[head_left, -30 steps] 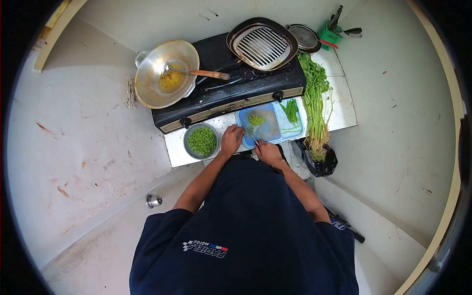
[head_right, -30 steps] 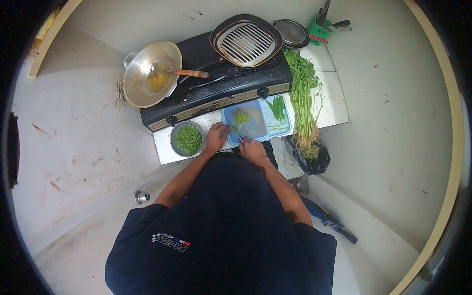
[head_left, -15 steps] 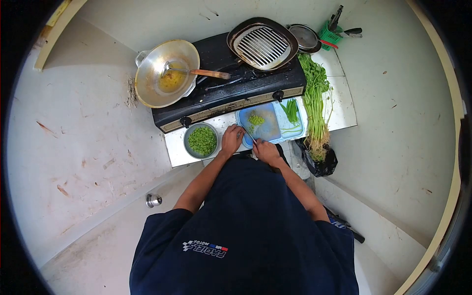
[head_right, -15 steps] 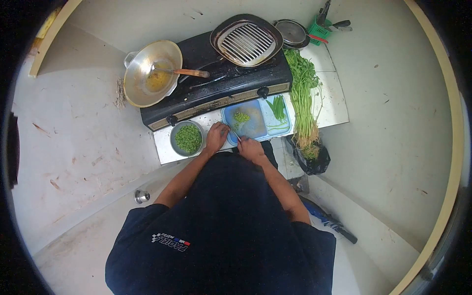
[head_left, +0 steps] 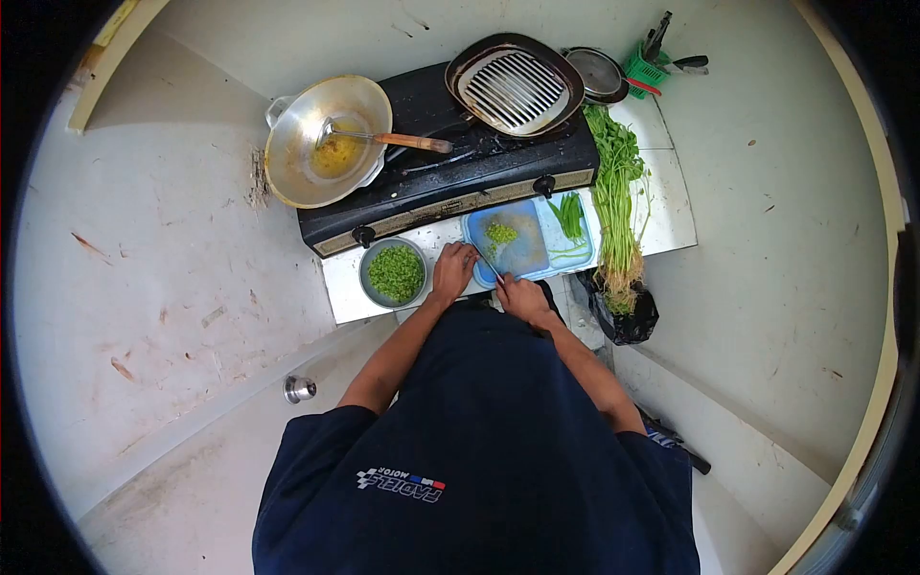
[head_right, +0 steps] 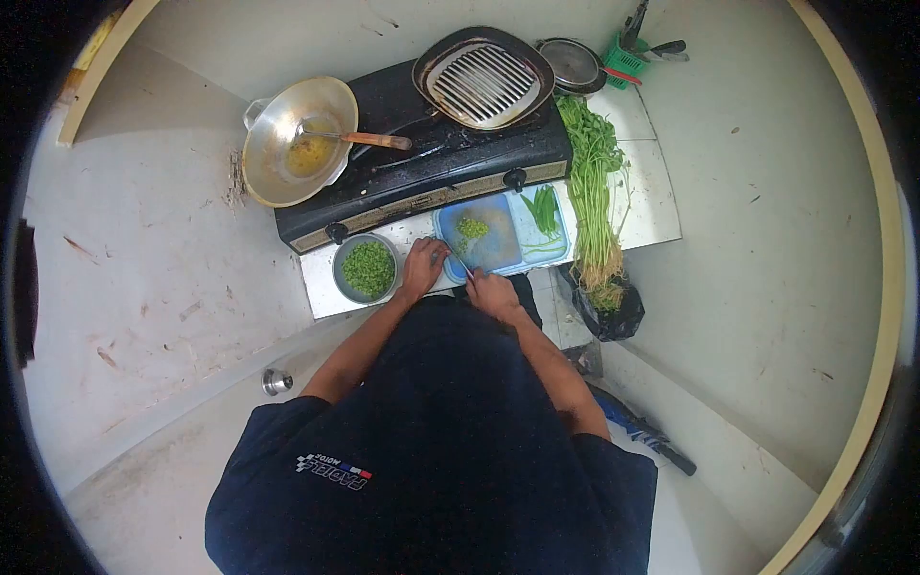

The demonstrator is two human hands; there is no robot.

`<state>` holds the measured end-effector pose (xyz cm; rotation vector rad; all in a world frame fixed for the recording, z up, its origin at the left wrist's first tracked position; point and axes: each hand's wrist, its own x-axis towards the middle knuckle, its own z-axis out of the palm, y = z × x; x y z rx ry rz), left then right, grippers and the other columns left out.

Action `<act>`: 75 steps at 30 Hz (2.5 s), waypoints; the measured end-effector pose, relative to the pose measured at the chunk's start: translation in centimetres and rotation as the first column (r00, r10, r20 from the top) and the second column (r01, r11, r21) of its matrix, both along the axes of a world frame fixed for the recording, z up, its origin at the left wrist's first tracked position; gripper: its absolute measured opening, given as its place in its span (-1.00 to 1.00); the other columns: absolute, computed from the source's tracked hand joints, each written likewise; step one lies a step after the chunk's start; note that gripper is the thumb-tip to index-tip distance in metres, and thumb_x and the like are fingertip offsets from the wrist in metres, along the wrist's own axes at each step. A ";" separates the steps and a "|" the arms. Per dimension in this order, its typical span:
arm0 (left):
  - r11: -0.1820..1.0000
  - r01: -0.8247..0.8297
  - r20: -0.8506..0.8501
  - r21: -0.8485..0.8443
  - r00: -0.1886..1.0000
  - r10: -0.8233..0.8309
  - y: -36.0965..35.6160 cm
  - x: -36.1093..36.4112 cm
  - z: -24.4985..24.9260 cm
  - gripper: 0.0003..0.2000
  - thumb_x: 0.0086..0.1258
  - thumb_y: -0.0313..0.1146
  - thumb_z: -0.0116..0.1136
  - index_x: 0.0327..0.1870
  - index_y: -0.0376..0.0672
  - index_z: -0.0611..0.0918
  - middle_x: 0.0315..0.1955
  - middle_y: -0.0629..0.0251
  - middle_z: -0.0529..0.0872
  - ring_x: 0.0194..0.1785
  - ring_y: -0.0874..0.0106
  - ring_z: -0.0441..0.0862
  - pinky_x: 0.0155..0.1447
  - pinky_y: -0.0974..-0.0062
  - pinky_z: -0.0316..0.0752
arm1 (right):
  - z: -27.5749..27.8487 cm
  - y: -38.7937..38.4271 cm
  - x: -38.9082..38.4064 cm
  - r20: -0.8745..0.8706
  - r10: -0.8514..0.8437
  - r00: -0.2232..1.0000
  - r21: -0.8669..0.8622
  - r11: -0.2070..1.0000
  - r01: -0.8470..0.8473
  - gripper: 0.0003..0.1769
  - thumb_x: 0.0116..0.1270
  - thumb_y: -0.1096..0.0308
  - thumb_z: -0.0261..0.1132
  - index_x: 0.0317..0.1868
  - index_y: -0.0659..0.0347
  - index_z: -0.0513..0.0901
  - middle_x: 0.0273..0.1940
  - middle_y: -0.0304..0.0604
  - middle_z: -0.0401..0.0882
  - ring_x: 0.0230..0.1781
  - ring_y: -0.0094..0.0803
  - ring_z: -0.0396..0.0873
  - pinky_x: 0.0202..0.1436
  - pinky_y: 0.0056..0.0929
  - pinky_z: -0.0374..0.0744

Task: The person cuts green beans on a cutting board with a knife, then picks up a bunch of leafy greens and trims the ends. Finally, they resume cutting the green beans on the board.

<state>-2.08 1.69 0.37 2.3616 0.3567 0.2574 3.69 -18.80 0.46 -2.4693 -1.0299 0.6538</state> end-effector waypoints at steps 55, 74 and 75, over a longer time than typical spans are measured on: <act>0.949 -0.108 -0.104 -0.296 0.991 0.080 1.1 1.0 -0.8 -0.74 0.11 -0.49 0.49 -0.19 -0.17 0.68 -0.25 0.23 0.60 -0.29 0.33 0.60 -0.11 0.34 0.59 | 1.0 0.2 0.3 0.005 -0.043 0.999 -0.012 0.999 0.043 -0.60 0.52 0.08 0.17 -0.10 0.33 0.52 -0.49 0.27 0.67 -0.44 0.27 0.69 -0.31 0.18 0.66; 0.910 -0.266 -0.112 -0.317 0.964 0.243 0.6 0.9 -1.5 -0.53 -0.02 -0.43 0.63 -0.18 -0.23 0.52 -0.28 0.18 0.59 -0.16 0.23 0.62 0.00 0.29 0.55 | 0.3 -0.2 0.0 0.086 0.020 0.996 -0.066 0.998 -0.014 -0.60 0.53 0.10 0.13 -0.08 0.36 0.53 -0.49 0.18 0.71 -0.45 0.15 0.74 -0.34 0.07 0.70; 0.912 -0.266 -0.105 -0.312 0.964 0.245 0.5 1.0 -1.6 -0.53 -0.02 -0.43 0.63 -0.18 -0.23 0.52 -0.29 0.18 0.59 -0.16 0.23 0.62 0.00 0.29 0.55 | 0.5 -0.2 0.1 0.065 0.007 0.998 -0.077 0.997 -0.002 -0.60 0.53 0.09 0.13 -0.07 0.36 0.53 -0.48 0.19 0.71 -0.45 0.16 0.74 -0.33 0.08 0.70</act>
